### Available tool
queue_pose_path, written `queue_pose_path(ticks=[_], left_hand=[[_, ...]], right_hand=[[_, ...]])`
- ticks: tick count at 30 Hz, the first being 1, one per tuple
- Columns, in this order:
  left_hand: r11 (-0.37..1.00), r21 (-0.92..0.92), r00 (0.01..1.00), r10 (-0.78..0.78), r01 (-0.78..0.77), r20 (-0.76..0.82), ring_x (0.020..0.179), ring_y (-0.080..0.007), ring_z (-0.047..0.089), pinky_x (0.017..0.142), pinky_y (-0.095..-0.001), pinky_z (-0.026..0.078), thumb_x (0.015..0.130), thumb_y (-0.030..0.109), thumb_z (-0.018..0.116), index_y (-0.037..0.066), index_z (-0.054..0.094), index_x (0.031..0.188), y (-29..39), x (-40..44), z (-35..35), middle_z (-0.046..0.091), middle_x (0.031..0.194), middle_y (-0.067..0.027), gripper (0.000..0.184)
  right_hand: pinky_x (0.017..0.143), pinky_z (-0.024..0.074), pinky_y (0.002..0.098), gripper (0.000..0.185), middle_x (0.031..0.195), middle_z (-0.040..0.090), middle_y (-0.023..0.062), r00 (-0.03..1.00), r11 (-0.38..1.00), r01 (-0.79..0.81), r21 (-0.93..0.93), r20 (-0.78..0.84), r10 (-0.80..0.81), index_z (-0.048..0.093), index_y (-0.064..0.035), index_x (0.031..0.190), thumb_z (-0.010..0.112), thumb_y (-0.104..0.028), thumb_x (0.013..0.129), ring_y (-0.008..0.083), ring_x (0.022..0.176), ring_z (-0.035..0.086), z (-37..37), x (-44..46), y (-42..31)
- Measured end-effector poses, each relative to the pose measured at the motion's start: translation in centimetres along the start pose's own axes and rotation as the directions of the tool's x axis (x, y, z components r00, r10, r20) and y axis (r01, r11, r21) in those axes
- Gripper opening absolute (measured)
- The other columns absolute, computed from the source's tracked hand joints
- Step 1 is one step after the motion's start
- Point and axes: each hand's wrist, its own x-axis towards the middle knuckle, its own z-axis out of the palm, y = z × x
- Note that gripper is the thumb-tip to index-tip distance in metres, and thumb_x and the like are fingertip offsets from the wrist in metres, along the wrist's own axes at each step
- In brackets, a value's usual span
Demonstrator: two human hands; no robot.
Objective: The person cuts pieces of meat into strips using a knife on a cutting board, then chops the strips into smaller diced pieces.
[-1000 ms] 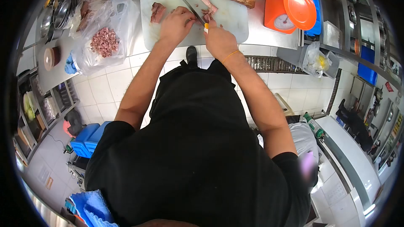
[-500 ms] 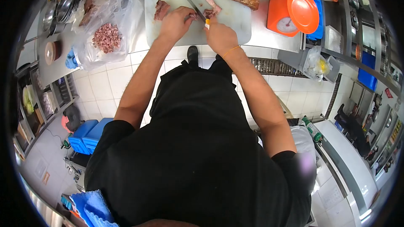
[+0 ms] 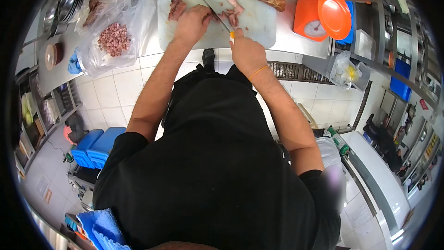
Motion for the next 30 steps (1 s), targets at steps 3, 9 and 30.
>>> queue_pose_path(ticks=[3,9,30], left_hand=[[1.0,-0.024,1.0,0.015,-0.015,-0.011,0.103,-0.0331,0.071,0.087,-0.0455,0.057,0.091,0.011,0.074,0.006,0.075,0.108,-0.2,-0.1,0.1,0.075,0.107,-0.0099,0.018],[0.998,0.004,0.998,0.065,-0.065,0.014,0.103,-0.0338,0.071,0.088,-0.0452,0.057,0.091,0.011,0.073,0.006,0.075,0.108,-0.4,0.1,0.1,0.075,0.109,-0.0102,0.018],[0.998,0.005,0.992,0.065,-0.065,-0.108,0.095,-0.0354,0.071,0.084,-0.0466,0.057,0.09,0.006,0.071,0.005,0.074,0.1,-1.1,-0.2,1.1,0.074,0.1,-0.0114,0.011]], right_hand=[[0.071,0.0593,0.0558,0.041,0.084,0.074,0.0258,1.0,1.0,0.007,0.011,0.008,-0.007,0.051,0.0026,0.129,0.062,-0.029,0.105,0.0461,0.078,0.074,1.3,0.8,0.5],[0.074,0.0585,0.0571,0.041,0.088,0.074,0.0283,0.996,0.997,0.041,0.062,-0.078,-0.036,0.051,0.0019,0.129,0.062,-0.029,0.104,0.0473,0.083,0.074,2.8,3.7,0.3],[0.074,0.0589,0.0556,0.032,0.086,0.075,0.0228,0.996,0.996,0.046,0.083,-0.079,-0.04,0.054,0.0018,0.119,0.061,-0.025,0.104,0.0437,0.081,0.075,2.7,3.6,-0.5]])
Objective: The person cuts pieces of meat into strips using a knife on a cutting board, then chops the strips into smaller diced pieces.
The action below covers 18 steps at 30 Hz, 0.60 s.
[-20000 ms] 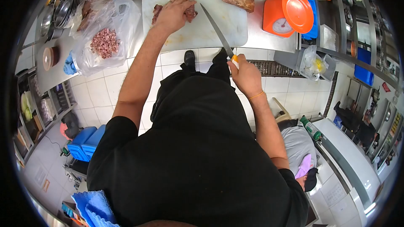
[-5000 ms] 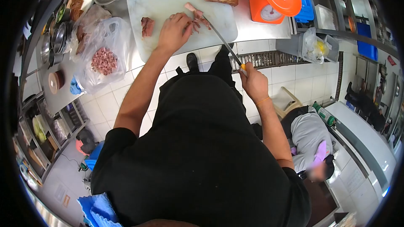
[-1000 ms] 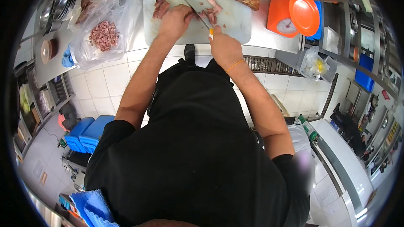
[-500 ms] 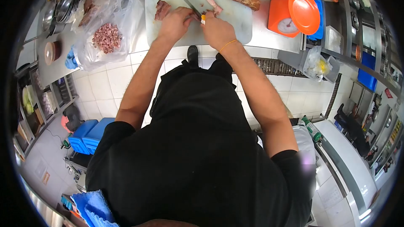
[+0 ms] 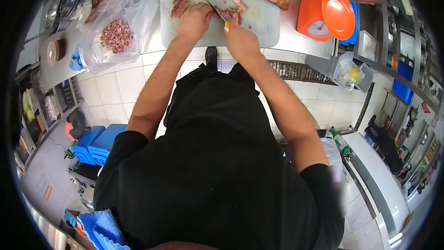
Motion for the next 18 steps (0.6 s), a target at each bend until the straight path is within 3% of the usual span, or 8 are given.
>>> queue_pose_path(ticks=[6,9,12,15,18], left_hand=[[0.999,0.023,0.999,0.027,-0.028,0.037,0.096,-0.0352,0.071,0.085,-0.0458,0.057,0.089,0.005,0.071,0.004,0.074,0.098,0.1,0.2,-0.5,0.074,0.097,-0.012,0.01],[0.999,-0.041,0.999,-0.014,0.016,0.04,0.1,-0.0357,0.071,0.089,-0.0471,0.056,0.089,0.004,0.07,0.005,0.074,0.103,0.1,0.1,-0.4,0.074,0.106,-0.0123,0.014],[0.993,-0.007,0.99,-0.114,0.115,0.078,0.107,-0.036,0.07,0.094,-0.0485,0.055,0.089,0.003,0.07,0.008,0.073,0.113,1.6,0.6,-1.2,0.072,0.119,-0.0115,0.025],[0.996,-0.062,0.996,0.071,-0.068,0.054,0.112,-0.0361,0.068,0.098,-0.0494,0.054,0.088,0.002,0.068,0.011,0.071,0.123,1.2,1.1,-1.4,0.069,0.128,-0.0096,0.036],[0.986,0.002,0.954,0.162,-0.168,0.253,0.114,-0.0356,0.068,0.098,-0.0489,0.055,0.088,0.002,0.066,0.013,0.071,0.127,0.3,1.7,-1.3,0.07,0.127,-0.0082,0.041]], right_hand=[[0.08,0.0571,0.0561,0.034,0.093,0.076,0.0236,1.0,0.997,-0.001,0.075,0.009,0.0,0.056,0.0007,0.12,0.062,-0.028,0.104,0.0439,0.089,0.075,-1.2,2.1,-0.8],[0.079,0.057,0.0556,0.035,0.094,0.076,0.0248,0.999,0.998,0.009,0.057,0.038,-0.011,0.056,0.0002,0.121,0.062,-0.03,0.104,0.0439,0.089,0.075,-3.2,0.8,-0.5],[0.079,0.0571,0.0554,0.036,0.093,0.076,0.0253,0.993,0.994,-0.112,-0.002,0.046,0.112,0.056,-0.0003,0.123,0.062,-0.031,0.105,0.0441,0.089,0.075,-5.2,-1.6,0.1],[0.077,0.0571,0.0557,0.037,0.089,0.075,0.0255,0.981,0.981,-0.195,-0.001,0.009,0.195,0.056,-0.0009,0.124,0.063,-0.032,0.104,0.0451,0.087,0.074,-5.9,-4.3,2.4],[0.073,0.0559,0.0572,0.037,0.083,0.074,0.0253,0.974,0.975,-0.224,0.012,-0.04,0.224,0.057,-0.0018,0.121,0.065,-0.033,0.104,0.0466,0.081,0.073,-5.5,-7.6,5.1]])
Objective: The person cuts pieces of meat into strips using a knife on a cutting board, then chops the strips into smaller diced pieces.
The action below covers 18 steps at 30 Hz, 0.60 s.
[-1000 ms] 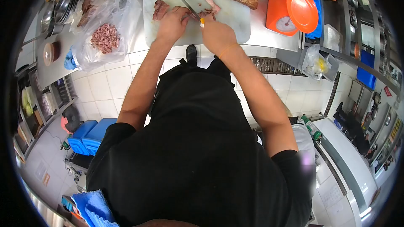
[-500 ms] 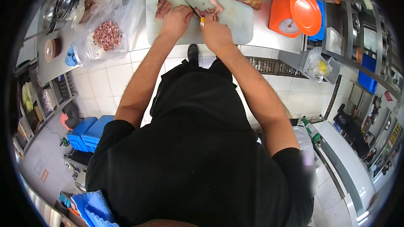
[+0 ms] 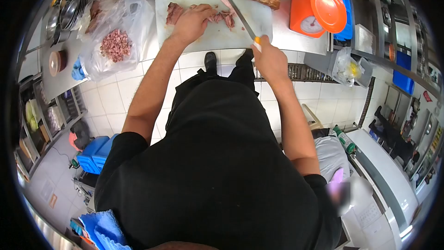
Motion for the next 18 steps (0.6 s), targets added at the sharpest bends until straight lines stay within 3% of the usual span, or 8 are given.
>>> queue_pose_path(ticks=[6,15,18], left_hand=[[1.0,-0.005,0.989,-0.029,0.03,0.144,0.114,-0.0365,0.067,0.097,-0.0493,0.055,0.09,0.003,0.065,0.013,0.07,0.127,0.8,0.0,-0.7,0.069,0.126,-0.0085,0.039],[0.998,-0.052,0.975,0.037,-0.026,0.218,0.119,-0.0367,0.064,0.102,-0.0489,0.054,0.09,0.006,0.072,0.011,0.068,0.129,1.8,-0.2,-0.9,0.067,0.13,-0.0095,0.04],[0.997,-0.058,0.985,0.068,-0.059,0.156,0.122,-0.0367,0.063,0.103,-0.0481,0.054,0.09,0.009,0.075,0.01,0.066,0.129,2.0,-0.1,-1.1,0.064,0.135,-0.0107,0.04]], right_hand=[[0.066,0.0532,0.058,0.03,0.076,0.071,0.023,0.998,0.999,-0.035,0.01,-0.048,0.036,0.059,-0.0057,0.113,0.067,-0.033,0.103,0.0471,0.073,0.07,0.5,-6.8,4.7],[0.063,0.0537,0.0557,0.03,0.074,0.07,0.0214,0.999,1.0,-0.005,0.004,-0.035,0.005,0.057,-0.0057,0.107,0.071,-0.031,0.099,0.045,0.071,0.07,2.2,-10.6,6.4],[0.064,0.0536,0.0552,0.027,0.078,0.071,0.0207,0.997,1.0,0.03,0.0,-0.071,-0.03,0.058,-0.0069,0.109,0.071,-0.029,0.1,0.0443,0.073,0.07,2.4,-9.3,5.5]])
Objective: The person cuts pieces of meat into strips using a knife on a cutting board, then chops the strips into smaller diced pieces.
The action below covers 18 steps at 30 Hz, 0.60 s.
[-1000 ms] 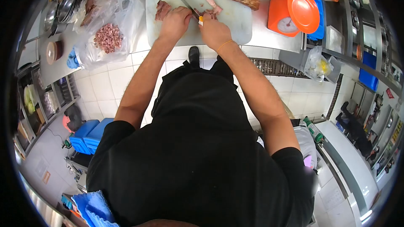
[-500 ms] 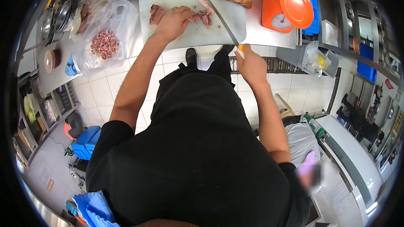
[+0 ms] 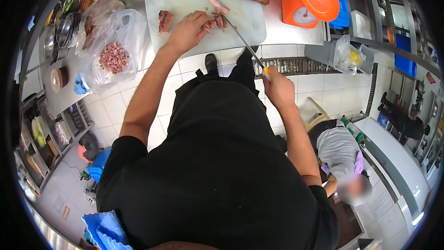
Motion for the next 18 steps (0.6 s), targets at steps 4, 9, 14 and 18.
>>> queue_pose_path(ticks=[4,9,14,18], left_hand=[[0.999,0.039,1.0,-0.006,0.006,-0.007,0.123,-0.0376,0.062,0.103,-0.0484,0.053,0.088,0.013,0.078,0.01,0.064,0.129,0.0,-0.1,-0.5,0.062,0.136,-0.0118,0.044],[1.0,0.012,0.996,-0.008,0.009,-0.084,0.122,-0.0381,0.062,0.103,-0.0484,0.052,0.088,0.016,0.078,0.009,0.064,0.129,0.6,-0.1,-1.6,0.062,0.135,-0.0124,0.044],[0.994,0.011,0.975,-0.104,0.108,-0.197,0.117,-0.0387,0.065,0.101,-0.0486,0.053,0.089,0.019,0.077,0.01,0.068,0.125,-0.3,3.3,-0.2,0.068,0.127,-0.0134,0.038],[0.976,0.003,0.95,-0.21,0.216,-0.23,0.112,-0.0383,0.068,0.098,-0.0489,0.055,0.091,0.02,0.077,0.01,0.073,0.118,-0.9,6.2,1.6,0.073,0.118,-0.0134,0.029]], right_hand=[[0.066,0.0559,0.0542,0.028,0.084,0.074,0.0201,0.999,0.998,0.05,-0.043,-0.001,-0.05,0.059,-0.0053,0.111,0.07,-0.029,0.1,0.0425,0.075,0.072,-0.3,1.7,-1.1],[0.069,0.0564,0.0543,0.029,0.09,0.074,0.0209,0.998,0.996,0.064,-0.059,0.013,-0.064,0.059,-0.0068,0.113,0.069,-0.031,0.1,0.0423,0.079,0.073,-1.0,2.1,-1.3],[0.071,0.0557,0.0551,0.034,0.09,0.074,0.0235,1.0,1.0,-0.022,-0.012,0.009,0.022,0.061,-0.0052,0.117,0.068,-0.034,0.101,0.0446,0.08,0.072,-1.7,1.8,-0.8],[0.072,0.0552,0.0561,0.037,0.087,0.074,0.0252,0.993,0.995,-0.095,-0.038,0.073,0.097,0.061,-0.003,0.12,0.067,-0.034,0.102,0.046,0.082,0.072,-2.7,4.3,-1.7]])
